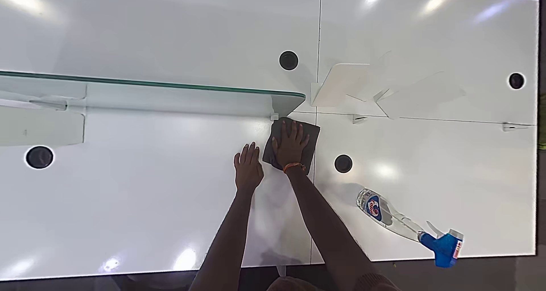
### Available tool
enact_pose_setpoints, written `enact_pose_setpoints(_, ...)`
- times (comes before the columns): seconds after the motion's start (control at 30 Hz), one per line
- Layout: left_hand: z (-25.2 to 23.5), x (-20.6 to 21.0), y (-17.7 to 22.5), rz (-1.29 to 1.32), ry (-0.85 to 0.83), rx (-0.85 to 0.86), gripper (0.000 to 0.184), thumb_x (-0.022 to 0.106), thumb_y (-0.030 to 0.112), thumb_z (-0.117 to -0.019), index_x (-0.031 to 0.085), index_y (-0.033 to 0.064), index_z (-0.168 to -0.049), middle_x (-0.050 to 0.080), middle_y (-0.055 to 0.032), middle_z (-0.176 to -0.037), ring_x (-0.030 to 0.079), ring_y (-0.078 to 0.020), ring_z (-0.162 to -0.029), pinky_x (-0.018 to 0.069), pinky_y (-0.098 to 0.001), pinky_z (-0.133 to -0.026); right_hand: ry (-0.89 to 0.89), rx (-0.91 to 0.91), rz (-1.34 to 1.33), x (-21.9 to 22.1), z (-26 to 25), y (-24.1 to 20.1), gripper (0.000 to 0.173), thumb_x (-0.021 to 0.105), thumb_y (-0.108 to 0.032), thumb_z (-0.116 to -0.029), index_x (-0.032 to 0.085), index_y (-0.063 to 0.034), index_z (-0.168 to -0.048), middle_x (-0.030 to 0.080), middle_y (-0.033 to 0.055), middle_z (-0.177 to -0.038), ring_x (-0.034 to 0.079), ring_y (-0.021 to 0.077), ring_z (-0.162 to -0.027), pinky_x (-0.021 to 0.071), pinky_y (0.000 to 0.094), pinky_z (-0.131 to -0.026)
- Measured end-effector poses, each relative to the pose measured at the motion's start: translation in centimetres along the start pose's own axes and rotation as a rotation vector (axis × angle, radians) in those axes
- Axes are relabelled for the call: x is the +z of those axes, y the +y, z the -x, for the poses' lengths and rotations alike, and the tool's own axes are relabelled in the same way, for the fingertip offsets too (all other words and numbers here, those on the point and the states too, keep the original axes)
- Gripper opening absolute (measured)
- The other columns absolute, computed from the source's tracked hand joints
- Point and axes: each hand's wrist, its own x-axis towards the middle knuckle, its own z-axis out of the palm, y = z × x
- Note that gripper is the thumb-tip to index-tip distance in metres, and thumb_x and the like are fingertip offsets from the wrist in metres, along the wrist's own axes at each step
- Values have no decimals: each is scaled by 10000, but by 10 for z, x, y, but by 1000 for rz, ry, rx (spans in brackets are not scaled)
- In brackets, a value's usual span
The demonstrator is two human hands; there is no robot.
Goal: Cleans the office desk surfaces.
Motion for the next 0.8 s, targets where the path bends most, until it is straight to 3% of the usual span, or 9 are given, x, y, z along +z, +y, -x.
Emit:
enact_pose_setpoints(0.17,1,-1,1,7,-16,-2,505,335,187,-987,577,156,-1429,487,-7,-1573,381,-254,-1499,287,-590,-1173,29,3,-11,5,-5,-5,692,314,-638,-998,293,-339,-1621,179,114,-1710,100,399,-1576,97,785,-1144)
enact_pose_setpoints(0.37,-1,-2,0,57,-38,-19,503,350,181,-990,562,148,-1446,465,7,-1590,355,-245,-1514,268,-593,-1184,-104,-239,69,-2,39,15,641,313,-588,-1018,271,-382,-1623,180,93,-1718,105,378,-1583,102,717,-1197)
enact_pose_setpoints(0.47,0,-3,0,93,-64,-29,512,328,250,-1005,558,139,-1448,451,8,-1600,334,-241,-1524,250,-585,-1195,-113,-236,94,-1,43,8,664,311,-614,-1003,268,-383,-1624,178,89,-1718,98,384,-1582,81,723,-1192)
enact_pose_setpoints(0.6,1,-6,-1,144,-10,-10,528,344,266,-985,559,111,-1442,487,-16,-1574,360,-249,-1511,261,-593,-1187,-59,-242,88,2,24,-19,690,352,-614,-987,291,-349,-1620,201,58,-1712,159,387,-1565,162,729,-1163)
enact_pose_setpoints(0.7,3,-4,-3,184,37,-5,572,366,306,-973,513,93,-1483,492,-58,-1567,378,-246,-1503,264,-575,-1193,-7,-286,69,5,15,-30,713,376,-574,-1001,262,-271,-1637,186,22,-1719,186,361,-1562,205,710,-1155)
enact_pose_setpoints(0.8,2,-5,-3,198,44,-13,602,356,331,-983,464,90,-1524,454,-96,-1591,381,-246,-1500,269,-565,-1197,133,-345,-8,9,16,-30,662,446,-495,-1004,373,-194,-1590,361,43,-1647,307,330,-1518,269,643,-1152)
